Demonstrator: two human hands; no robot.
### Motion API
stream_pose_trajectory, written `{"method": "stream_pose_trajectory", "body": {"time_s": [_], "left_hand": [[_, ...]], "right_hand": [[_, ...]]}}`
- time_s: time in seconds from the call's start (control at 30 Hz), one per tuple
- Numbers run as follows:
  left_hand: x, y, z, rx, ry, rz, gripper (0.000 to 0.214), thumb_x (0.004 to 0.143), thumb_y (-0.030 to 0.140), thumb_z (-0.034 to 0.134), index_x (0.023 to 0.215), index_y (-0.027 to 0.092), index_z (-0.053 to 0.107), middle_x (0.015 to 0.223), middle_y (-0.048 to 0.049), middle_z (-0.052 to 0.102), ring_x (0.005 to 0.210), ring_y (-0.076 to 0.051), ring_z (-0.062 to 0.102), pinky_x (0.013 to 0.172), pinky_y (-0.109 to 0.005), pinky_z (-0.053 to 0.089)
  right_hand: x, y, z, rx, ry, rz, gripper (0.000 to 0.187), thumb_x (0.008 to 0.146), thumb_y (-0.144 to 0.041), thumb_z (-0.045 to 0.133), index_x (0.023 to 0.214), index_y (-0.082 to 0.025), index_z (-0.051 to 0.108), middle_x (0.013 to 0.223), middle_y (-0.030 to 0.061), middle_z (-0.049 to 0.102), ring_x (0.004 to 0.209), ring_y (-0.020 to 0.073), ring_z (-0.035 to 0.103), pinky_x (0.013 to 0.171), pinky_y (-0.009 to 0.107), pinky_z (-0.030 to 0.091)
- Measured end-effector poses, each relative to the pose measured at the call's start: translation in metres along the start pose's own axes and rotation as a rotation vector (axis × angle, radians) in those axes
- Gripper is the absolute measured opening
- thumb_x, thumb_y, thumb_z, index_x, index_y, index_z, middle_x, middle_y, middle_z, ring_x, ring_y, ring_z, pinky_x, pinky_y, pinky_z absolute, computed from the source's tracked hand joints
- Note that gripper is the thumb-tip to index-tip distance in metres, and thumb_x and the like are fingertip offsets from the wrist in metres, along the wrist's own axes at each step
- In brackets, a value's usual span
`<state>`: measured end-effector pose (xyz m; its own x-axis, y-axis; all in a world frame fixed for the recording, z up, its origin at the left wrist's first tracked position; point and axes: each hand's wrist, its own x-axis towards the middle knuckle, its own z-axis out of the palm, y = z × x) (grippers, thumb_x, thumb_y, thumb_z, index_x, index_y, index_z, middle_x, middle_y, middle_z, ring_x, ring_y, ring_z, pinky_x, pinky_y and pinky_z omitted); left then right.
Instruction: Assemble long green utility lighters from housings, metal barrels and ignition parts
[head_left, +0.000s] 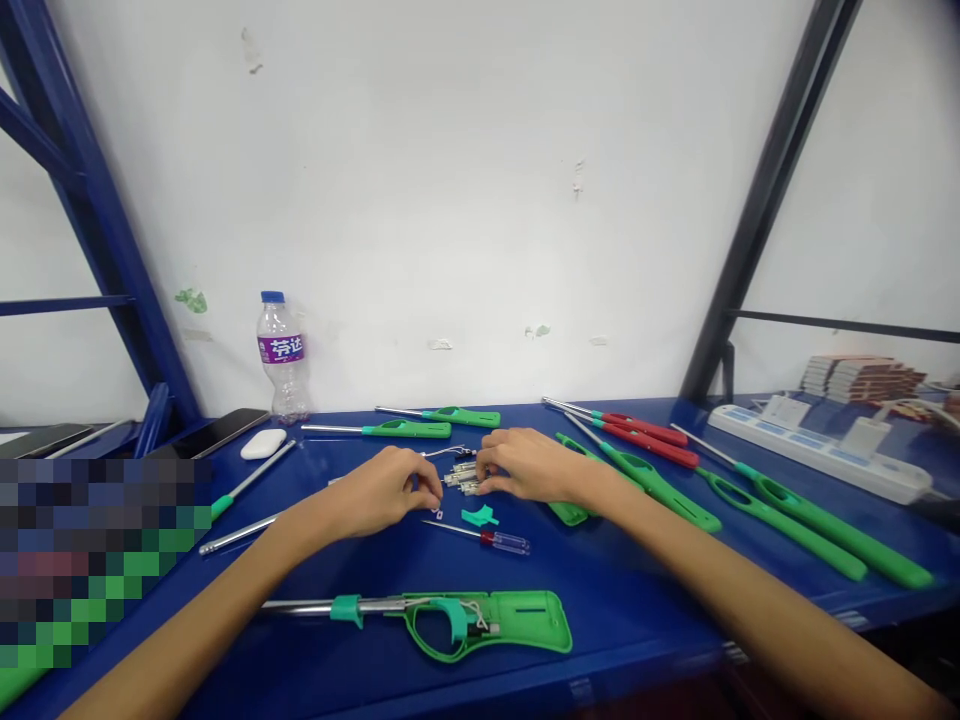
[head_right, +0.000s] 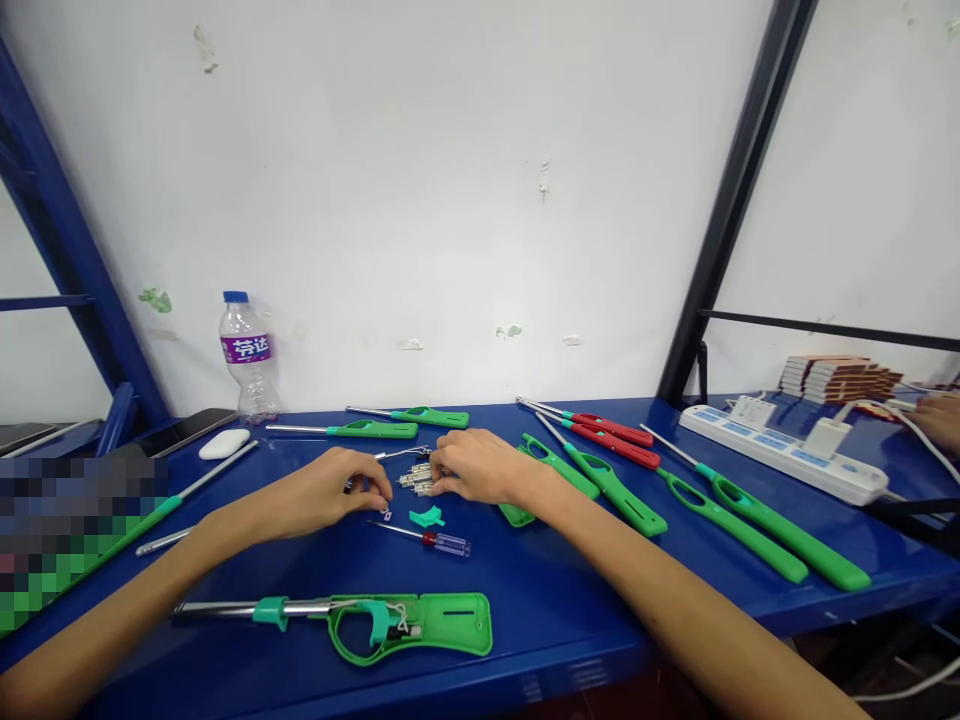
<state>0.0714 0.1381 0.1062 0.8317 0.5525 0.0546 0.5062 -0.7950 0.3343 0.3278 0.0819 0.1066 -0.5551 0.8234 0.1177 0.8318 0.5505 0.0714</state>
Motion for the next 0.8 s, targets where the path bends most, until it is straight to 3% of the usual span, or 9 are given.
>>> {"method": "stream_pose_trajectory", "body": {"time_s": [0.17, 0.27, 0.43, 0.53, 0.63, 0.8], "left_hand": [[-0.001, -0.009, 0.014, -0.041, -0.049, -0.025, 0.026, 0.105, 0.039, 0.069, 0.115, 0.016, 0.070, 0.108, -0.0047, 0.074, 0.091, -0.019, 0.073, 0.083, -0.039, 0.063], [-0.002, -0.009, 0.016, -0.037, -0.030, -0.035, 0.026, 0.105, 0.040, 0.068, 0.115, 0.016, 0.070, 0.110, -0.0052, 0.074, 0.093, -0.020, 0.073, 0.085, -0.040, 0.063], [-0.005, -0.002, 0.012, -0.041, 0.074, -0.044, 0.025, 0.105, 0.040, 0.069, 0.108, 0.016, 0.071, 0.103, -0.0037, 0.073, 0.091, -0.019, 0.072, 0.084, -0.040, 0.062], [-0.005, -0.001, 0.008, -0.089, 0.168, -0.032, 0.025, 0.105, 0.041, 0.067, 0.104, 0.016, 0.070, 0.096, -0.0018, 0.072, 0.084, -0.018, 0.071, 0.081, -0.038, 0.061], [-0.003, -0.004, 0.007, -0.176, 0.288, -0.028, 0.024, 0.106, 0.039, 0.066, 0.110, 0.016, 0.070, 0.104, -0.0037, 0.072, 0.091, -0.019, 0.071, 0.087, -0.041, 0.060], [0.004, -0.009, 0.013, -0.414, 0.380, -0.134, 0.027, 0.106, 0.041, 0.066, 0.113, 0.016, 0.069, 0.101, -0.0032, 0.072, 0.081, -0.016, 0.071, 0.074, -0.034, 0.062]], "right_hand": [[-0.004, 0.005, -0.005, 0.030, 0.093, 0.038, 0.020, 0.106, -0.033, 0.069, 0.116, -0.016, 0.071, 0.115, 0.0059, 0.074, 0.104, 0.0223, 0.073, 0.092, 0.044, 0.062], [-0.007, 0.009, -0.006, 0.051, 0.162, 0.091, 0.022, 0.107, -0.035, 0.066, 0.119, -0.016, 0.070, 0.109, 0.0047, 0.074, 0.094, 0.0200, 0.074, 0.086, 0.041, 0.063], [-0.007, 0.011, -0.001, 0.082, 0.229, 0.120, 0.026, 0.109, -0.036, 0.065, 0.124, -0.016, 0.068, 0.106, 0.0038, 0.074, 0.086, 0.0180, 0.073, 0.081, 0.038, 0.063], [-0.006, 0.010, 0.003, 0.093, 0.271, 0.091, 0.027, 0.109, -0.034, 0.063, 0.130, -0.017, 0.066, 0.111, 0.0051, 0.074, 0.095, 0.0208, 0.074, 0.088, 0.043, 0.062], [-0.005, 0.009, 0.007, 0.092, 0.306, 0.044, 0.028, 0.111, -0.031, 0.060, 0.135, -0.018, 0.064, 0.118, 0.0070, 0.073, 0.107, 0.0239, 0.072, 0.096, 0.046, 0.058], [-0.004, -0.002, 0.010, 0.101, 0.340, -0.033, 0.019, 0.112, -0.032, 0.058, 0.116, -0.019, 0.071, 0.109, 0.0078, 0.073, 0.099, 0.0236, 0.069, 0.090, 0.039, 0.050]]}}
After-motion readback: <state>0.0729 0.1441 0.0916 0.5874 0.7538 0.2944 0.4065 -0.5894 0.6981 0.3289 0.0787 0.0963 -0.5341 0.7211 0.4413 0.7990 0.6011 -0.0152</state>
